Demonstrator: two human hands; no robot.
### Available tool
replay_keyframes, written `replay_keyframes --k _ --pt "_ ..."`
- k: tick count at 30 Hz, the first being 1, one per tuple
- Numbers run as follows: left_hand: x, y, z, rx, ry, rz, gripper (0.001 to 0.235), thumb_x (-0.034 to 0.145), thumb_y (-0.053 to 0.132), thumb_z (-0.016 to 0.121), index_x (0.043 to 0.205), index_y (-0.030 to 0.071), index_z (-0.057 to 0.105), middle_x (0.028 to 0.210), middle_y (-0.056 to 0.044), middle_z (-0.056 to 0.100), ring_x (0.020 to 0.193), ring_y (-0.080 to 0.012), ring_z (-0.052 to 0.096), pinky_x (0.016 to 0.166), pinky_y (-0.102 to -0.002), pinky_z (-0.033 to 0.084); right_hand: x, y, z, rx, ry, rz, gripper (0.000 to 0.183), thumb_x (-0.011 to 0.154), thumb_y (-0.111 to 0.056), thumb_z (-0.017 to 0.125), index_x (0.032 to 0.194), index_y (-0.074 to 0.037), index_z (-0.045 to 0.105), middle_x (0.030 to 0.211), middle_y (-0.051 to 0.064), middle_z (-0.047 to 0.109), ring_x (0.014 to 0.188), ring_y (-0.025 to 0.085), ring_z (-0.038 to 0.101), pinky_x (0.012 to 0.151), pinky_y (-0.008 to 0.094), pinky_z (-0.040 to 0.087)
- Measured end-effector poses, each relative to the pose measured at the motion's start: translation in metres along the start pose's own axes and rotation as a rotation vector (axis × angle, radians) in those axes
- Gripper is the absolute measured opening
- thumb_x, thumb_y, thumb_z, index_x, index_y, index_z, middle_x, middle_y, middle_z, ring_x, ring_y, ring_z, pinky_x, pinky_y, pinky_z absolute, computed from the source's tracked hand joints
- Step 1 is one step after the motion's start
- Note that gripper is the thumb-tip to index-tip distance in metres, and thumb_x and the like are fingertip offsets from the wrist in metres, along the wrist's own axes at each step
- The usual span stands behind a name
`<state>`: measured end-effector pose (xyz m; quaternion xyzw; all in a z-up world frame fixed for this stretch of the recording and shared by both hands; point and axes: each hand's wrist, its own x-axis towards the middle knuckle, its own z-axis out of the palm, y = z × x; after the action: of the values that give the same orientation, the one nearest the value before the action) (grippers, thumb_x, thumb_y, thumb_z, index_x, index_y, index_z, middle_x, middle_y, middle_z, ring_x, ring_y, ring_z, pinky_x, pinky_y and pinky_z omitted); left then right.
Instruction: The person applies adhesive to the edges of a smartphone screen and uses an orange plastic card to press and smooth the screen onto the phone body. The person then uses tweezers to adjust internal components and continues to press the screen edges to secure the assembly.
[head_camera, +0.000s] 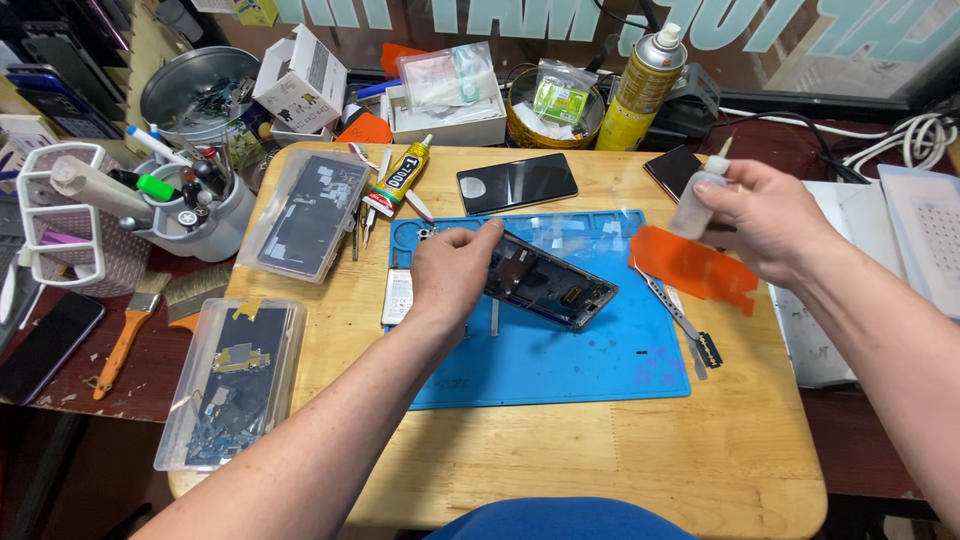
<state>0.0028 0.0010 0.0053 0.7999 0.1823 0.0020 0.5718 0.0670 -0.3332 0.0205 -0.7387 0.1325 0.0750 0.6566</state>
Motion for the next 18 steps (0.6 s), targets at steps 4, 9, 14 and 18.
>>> replay_keyframes --k 4,9,14,18 --pt "-0.005 0.011 -0.001 0.105 0.021 0.145 0.047 0.083 0.051 0.071 0.081 0.004 0.080 0.074 -0.012 0.078 0.069 -0.0211 0.073 0.069 -0.034 0.055 0.049 0.022 0.010 -0.371 0.173 -0.297 0.044 0.087 -0.005 0.078 0.127 -0.004 0.059 0.111 0.007 0.071 0.098 0.016 0.068 0.083 0.034 0.056" --pt "-0.021 0.026 0.001 0.180 -0.011 0.384 0.045 0.079 0.050 0.075 0.083 0.005 0.082 0.084 -0.014 0.073 0.079 -0.0242 0.072 0.074 -0.036 0.055 0.085 0.039 0.028 -0.657 0.273 -0.400 0.047 0.083 -0.009 0.083 0.125 -0.002 0.063 0.116 0.013 0.073 0.102 0.019 0.070 0.090 0.035 0.055" --pt "-0.038 0.038 0.001 0.237 -0.062 0.499 0.039 0.078 0.044 0.076 0.088 0.006 0.080 0.085 -0.012 0.066 0.080 -0.0261 0.068 0.074 -0.037 0.055 0.083 0.041 0.030 -0.722 0.228 -0.447 0.060 0.076 -0.018 0.087 0.127 0.000 0.061 0.115 0.014 0.073 0.100 0.024 0.071 0.090 0.037 0.054" --pt "-0.044 0.045 0.006 0.290 -0.083 0.562 0.033 0.076 0.036 0.077 0.088 0.004 0.079 0.084 -0.013 0.063 0.087 -0.0287 0.064 0.076 -0.040 0.052 0.038 0.024 0.024 -0.744 0.356 -0.562 0.058 0.084 -0.012 0.077 0.138 0.001 0.060 0.118 0.017 0.071 0.100 0.026 0.070 0.087 0.037 0.054"
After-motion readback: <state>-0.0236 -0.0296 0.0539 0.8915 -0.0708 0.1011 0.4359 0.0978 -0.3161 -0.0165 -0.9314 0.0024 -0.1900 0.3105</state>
